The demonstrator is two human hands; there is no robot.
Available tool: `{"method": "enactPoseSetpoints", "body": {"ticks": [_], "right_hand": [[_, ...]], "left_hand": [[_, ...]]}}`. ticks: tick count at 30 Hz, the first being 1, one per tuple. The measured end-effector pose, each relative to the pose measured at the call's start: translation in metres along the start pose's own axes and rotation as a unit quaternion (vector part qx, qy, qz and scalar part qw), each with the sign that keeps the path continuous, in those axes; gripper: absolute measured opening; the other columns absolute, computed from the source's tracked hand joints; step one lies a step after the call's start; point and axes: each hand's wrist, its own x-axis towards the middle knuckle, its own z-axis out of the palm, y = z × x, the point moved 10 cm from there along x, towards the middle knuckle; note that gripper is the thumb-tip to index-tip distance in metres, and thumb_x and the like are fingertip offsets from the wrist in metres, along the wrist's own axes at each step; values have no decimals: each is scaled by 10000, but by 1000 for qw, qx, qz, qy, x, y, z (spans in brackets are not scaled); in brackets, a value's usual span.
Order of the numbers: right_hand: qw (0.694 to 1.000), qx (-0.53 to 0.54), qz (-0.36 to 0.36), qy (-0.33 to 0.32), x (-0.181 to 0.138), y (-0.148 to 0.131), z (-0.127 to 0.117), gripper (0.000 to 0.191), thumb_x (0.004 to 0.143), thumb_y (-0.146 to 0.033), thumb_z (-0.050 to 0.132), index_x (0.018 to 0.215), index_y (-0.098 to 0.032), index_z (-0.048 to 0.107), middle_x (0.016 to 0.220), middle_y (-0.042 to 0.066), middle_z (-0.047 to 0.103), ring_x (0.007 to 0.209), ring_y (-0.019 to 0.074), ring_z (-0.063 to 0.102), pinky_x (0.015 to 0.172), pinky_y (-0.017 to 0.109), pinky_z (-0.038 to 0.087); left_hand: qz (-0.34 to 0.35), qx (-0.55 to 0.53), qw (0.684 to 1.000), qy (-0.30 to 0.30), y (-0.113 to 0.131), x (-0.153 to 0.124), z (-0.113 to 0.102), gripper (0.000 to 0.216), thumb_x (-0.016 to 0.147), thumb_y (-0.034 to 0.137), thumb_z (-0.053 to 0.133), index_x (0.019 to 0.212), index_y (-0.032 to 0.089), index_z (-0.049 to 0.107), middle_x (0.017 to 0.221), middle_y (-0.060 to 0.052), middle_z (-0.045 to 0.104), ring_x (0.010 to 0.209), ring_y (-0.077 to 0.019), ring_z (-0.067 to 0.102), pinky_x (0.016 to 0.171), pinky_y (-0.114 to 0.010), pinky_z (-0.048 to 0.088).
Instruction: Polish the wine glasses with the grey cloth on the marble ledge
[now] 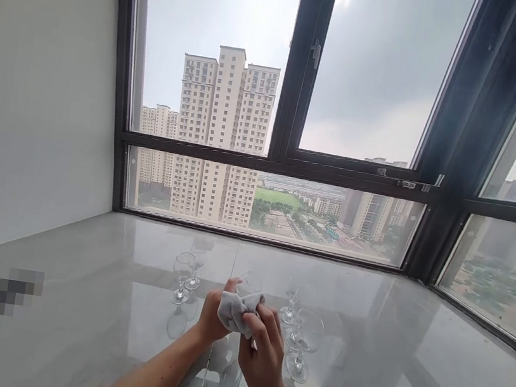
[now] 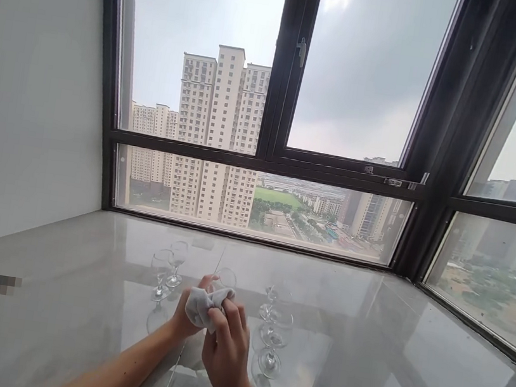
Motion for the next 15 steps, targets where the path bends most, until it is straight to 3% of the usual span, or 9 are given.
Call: {"method": "enactPoseSetpoints", "body": {"ticks": [4,10,15], "right_hand": [[1000,8,10,4,-10,3,-1,430,826,71,486,1136,-216,563,1096,107,606,982,222,560,795,360,508],[998,-18,52,44,-9,19,-12,385,845,45,488,1101,-232,567,1047,88,597,966,214,568,776,344,524],[996,-35,83,-7,-11,30,3,444,812,62,428,1087,-251,583,1026,72,610,992,224,580,794,351,535]], "left_hand": [[26,80,996,5,5,1,-3,480,818,380,610,1257,213,513,664,26,664,549,-190,618,529,-288,402],[23,129,991,30,8,3,-15,432,803,297,577,1222,206,533,661,0,665,599,-223,659,566,-295,414],[-16,173,985,21,1,4,-25,398,794,215,535,1191,208,559,606,31,620,598,-197,656,573,-256,392]]}}
